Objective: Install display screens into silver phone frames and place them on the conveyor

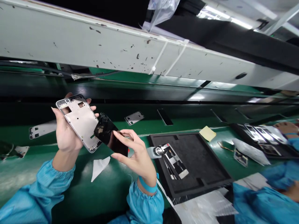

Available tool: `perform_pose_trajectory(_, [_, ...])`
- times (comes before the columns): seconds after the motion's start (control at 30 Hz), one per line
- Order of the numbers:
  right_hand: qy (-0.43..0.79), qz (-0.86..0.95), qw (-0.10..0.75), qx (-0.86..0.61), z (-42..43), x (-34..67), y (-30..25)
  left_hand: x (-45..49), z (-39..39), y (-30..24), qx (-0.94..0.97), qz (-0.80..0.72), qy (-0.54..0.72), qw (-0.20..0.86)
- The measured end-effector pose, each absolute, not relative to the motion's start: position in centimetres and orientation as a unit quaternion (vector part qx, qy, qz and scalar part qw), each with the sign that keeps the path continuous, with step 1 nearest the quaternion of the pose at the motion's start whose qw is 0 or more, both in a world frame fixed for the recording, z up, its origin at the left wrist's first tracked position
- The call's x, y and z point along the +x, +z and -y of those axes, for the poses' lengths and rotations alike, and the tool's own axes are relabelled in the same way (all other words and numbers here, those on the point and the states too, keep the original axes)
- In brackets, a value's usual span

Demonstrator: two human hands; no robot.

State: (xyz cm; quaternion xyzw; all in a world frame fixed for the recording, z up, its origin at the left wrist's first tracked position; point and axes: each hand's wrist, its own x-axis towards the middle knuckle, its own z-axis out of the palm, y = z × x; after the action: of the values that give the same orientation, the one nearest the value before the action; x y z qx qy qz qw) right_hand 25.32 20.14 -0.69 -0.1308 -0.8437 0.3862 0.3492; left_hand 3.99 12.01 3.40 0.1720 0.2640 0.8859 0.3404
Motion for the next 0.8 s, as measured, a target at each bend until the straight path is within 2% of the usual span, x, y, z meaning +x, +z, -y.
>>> perform_pose_trajectory(0.17, [0.390, 0.845, 0.340, -0.134, -20.1, 25.1, -0.7, 3.7, -12.0, 2.4, 0.241, -0.266, 0.885, 0.296])
perform_pose_trajectory(0.33, [0.406, 0.837, 0.341, -0.138, -19.9, 24.3, -1.0, 3.7, -12.0, 2.1, 0.275, -0.282, 0.868, 0.303])
perform_pose_trajectory(0.6, [0.510, 0.742, 0.418, -0.125, -19.1, 21.0, -2.8, 3.2, -12.2, 1.5, 0.394, -0.355, 0.797, 0.289])
perform_pose_trajectory(0.8, [0.552, 0.719, 0.386, -0.168, -19.1, 19.2, -3.9, 2.6, -12.5, 1.3, 0.430, -0.398, 0.770, 0.252])
